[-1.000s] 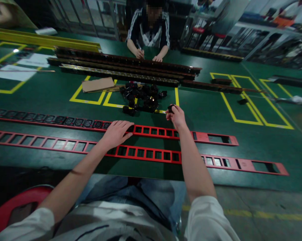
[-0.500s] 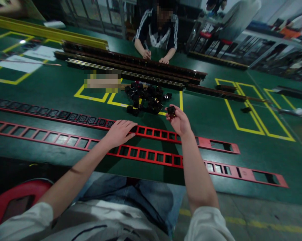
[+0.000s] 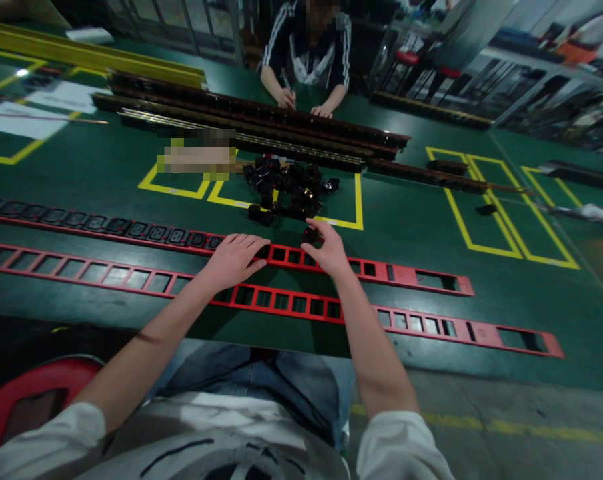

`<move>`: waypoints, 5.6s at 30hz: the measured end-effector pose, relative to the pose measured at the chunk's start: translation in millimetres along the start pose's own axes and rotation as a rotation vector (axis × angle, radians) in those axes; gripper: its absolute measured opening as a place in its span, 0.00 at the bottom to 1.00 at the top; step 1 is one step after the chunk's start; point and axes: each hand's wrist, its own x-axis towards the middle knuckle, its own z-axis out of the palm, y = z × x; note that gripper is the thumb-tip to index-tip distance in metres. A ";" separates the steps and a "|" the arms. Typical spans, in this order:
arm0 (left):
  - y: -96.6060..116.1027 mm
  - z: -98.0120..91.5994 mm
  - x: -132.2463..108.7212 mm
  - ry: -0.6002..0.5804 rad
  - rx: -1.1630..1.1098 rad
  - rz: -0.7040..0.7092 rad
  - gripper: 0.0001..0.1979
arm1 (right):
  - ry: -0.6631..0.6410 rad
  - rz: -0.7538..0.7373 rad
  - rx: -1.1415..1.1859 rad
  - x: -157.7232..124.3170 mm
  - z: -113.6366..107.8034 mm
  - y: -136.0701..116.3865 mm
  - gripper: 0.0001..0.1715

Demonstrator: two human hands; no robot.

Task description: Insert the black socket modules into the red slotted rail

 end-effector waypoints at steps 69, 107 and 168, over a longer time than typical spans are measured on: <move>-3.8 4.6 -0.3 -0.004 0.015 0.009 0.21 | -0.242 -0.337 -0.396 -13.3 19.9 -39.6 0.27; -3.8 4.0 -0.2 -0.002 0.023 0.008 0.22 | -0.193 -0.255 -0.239 -9.5 14.9 -33.5 0.18; -2.5 0.5 -0.5 -0.012 -0.005 -0.004 0.21 | -0.257 -0.383 -0.318 -8.5 21.4 -33.8 0.19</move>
